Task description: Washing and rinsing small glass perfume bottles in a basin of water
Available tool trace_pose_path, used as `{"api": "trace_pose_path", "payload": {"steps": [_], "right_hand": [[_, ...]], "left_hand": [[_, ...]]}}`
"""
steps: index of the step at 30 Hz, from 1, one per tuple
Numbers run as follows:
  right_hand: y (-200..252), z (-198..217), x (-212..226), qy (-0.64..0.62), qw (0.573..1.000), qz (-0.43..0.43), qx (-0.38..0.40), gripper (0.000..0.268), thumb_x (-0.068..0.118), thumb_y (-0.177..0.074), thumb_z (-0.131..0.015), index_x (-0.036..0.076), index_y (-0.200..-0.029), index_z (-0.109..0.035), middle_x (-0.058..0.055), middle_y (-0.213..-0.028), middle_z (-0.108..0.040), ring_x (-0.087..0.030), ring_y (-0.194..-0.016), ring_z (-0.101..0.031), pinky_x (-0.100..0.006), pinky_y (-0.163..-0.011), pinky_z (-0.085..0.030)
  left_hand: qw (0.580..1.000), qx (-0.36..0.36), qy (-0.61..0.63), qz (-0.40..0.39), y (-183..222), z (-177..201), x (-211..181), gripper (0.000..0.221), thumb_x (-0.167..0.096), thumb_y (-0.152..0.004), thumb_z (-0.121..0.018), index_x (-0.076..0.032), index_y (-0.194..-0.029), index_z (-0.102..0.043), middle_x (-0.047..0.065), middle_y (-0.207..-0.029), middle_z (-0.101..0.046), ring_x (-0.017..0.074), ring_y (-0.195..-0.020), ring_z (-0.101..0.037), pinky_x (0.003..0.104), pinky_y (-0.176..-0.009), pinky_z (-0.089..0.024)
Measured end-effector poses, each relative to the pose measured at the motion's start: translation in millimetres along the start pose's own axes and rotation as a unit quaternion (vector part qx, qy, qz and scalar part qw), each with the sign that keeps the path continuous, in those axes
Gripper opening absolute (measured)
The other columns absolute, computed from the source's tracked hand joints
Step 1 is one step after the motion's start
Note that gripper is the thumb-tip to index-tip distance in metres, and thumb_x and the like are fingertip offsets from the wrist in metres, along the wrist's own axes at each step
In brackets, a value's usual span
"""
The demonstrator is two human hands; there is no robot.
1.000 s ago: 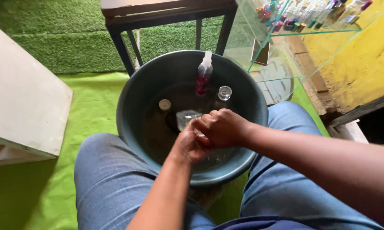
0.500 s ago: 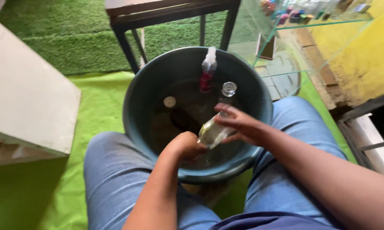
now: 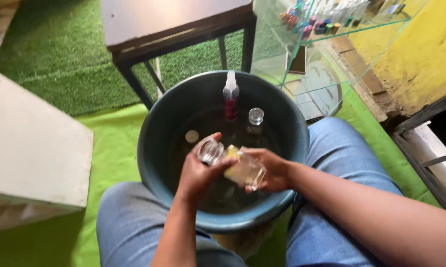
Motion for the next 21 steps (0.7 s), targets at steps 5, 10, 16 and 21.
{"api": "trace_pose_path", "payload": {"steps": [5,10,16,21], "right_hand": [[-4.1,-27.6,-41.4,0.021,0.981,-0.148,0.121,0.058,0.06,-0.096,-0.053,0.005,-0.11,-0.065,-0.031,-0.096,-0.073,-0.04,-0.068,-0.075,-0.024,-0.03,-0.043],[-88.0,13.6,-36.2,0.004,0.997,-0.061,0.047,0.065,0.063,-0.104,-0.04,0.008,-0.127,-0.065,-0.03,-0.121,-0.067,-0.043,-0.104,-0.072,-0.048,-0.073,-0.065],[-180.1,186.5,-61.2,0.091,0.964,-0.022,-0.249,0.051,0.058,-0.095,-0.043,0.026,-0.127,-0.067,-0.007,-0.109,-0.07,-0.03,-0.095,-0.059,-0.046,-0.085,-0.055],[-152.6,190.1,-70.8,0.114,0.943,0.003,-0.313,0.024,0.026,-0.083,-0.057,0.006,-0.089,-0.068,-0.016,-0.084,-0.063,-0.025,-0.066,-0.044,-0.037,-0.058,-0.035]], "left_hand": [[0.984,0.109,0.117,-0.075,4.2,-28.4,-17.7,0.041,-0.027,-0.084,-0.079,0.0,-0.114,-0.079,0.025,-0.122,-0.075,0.0337,-0.115,-0.069,0.045,-0.099,-0.053],[0.992,-0.02,0.123,-0.008,8.3,-0.8,-8.5,0.031,-0.03,-0.091,-0.072,-0.001,-0.095,-0.084,0.016,-0.117,-0.079,0.0221,-0.095,-0.069,0.036,-0.093,-0.051],[0.972,-0.22,-0.007,-0.078,11.3,61.9,-6.7,0.022,-0.028,-0.094,-0.077,-0.007,-0.09,-0.08,0.007,-0.098,-0.081,0.0158,-0.09,-0.071,0.032,-0.094,-0.048],[0.957,-0.288,0.013,0.01,7.8,83.0,-5.5,0.026,-0.028,-0.091,-0.075,-0.003,-0.096,-0.074,0.007,-0.091,-0.077,0.016,-0.077,-0.067,0.029,-0.077,-0.054]]}}
Point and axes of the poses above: each hand's wrist, its own y-axis away from the middle knuckle, its own z-axis out of the back of the hand, x = y × z, the point moved 10 cm from there along -y, towards the middle knuckle
